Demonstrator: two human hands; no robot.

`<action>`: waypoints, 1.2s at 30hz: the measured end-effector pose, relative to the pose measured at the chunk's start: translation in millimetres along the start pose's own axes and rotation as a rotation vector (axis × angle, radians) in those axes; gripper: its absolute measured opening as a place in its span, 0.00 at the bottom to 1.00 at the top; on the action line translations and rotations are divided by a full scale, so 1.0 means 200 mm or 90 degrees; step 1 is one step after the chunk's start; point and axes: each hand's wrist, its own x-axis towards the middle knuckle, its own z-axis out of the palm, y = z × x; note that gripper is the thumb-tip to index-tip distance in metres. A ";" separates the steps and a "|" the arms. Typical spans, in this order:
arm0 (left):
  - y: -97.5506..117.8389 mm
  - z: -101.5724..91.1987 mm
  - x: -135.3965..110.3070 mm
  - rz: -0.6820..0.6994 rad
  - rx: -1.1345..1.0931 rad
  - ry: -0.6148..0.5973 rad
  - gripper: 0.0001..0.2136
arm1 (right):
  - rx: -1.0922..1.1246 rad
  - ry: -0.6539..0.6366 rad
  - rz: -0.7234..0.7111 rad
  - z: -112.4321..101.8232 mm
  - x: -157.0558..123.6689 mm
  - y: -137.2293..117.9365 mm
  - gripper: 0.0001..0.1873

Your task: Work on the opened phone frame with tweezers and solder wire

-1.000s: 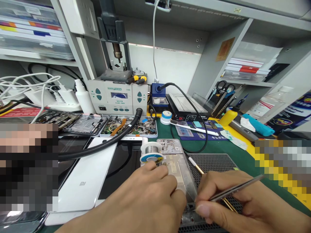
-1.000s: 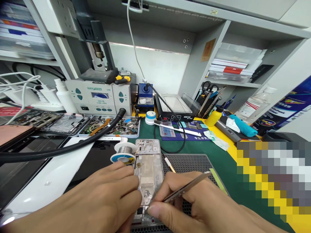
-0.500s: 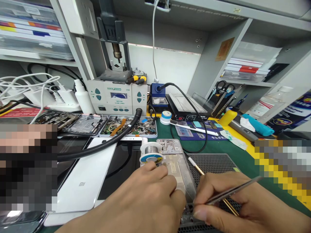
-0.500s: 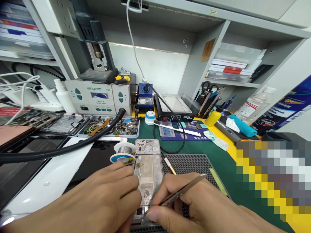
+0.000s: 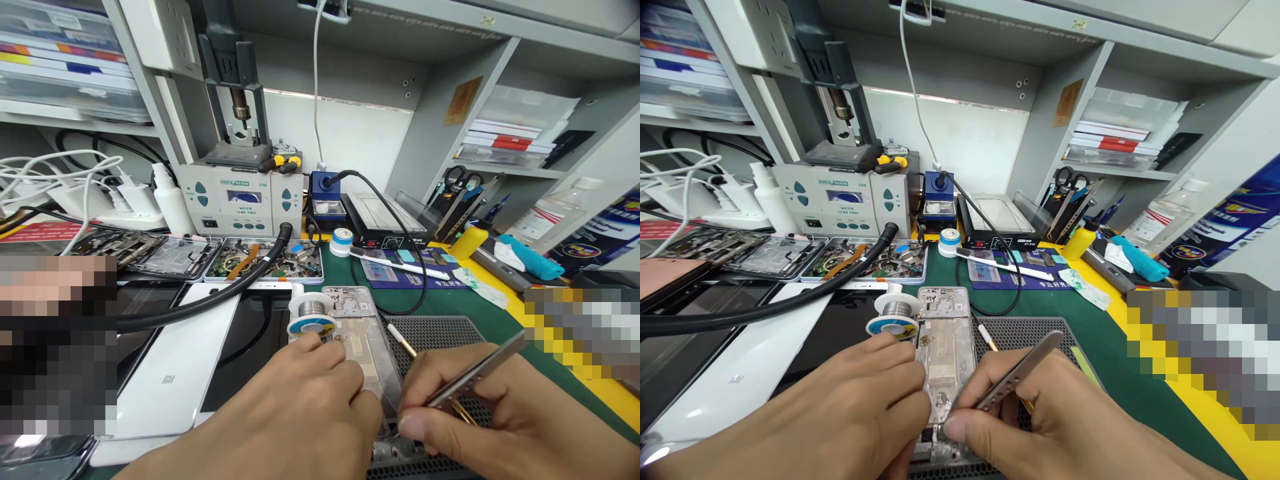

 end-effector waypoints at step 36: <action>0.01 0.02 -0.02 -0.042 -0.073 0.037 0.10 | 0.221 -0.026 0.022 -0.02 0.02 0.07 0.14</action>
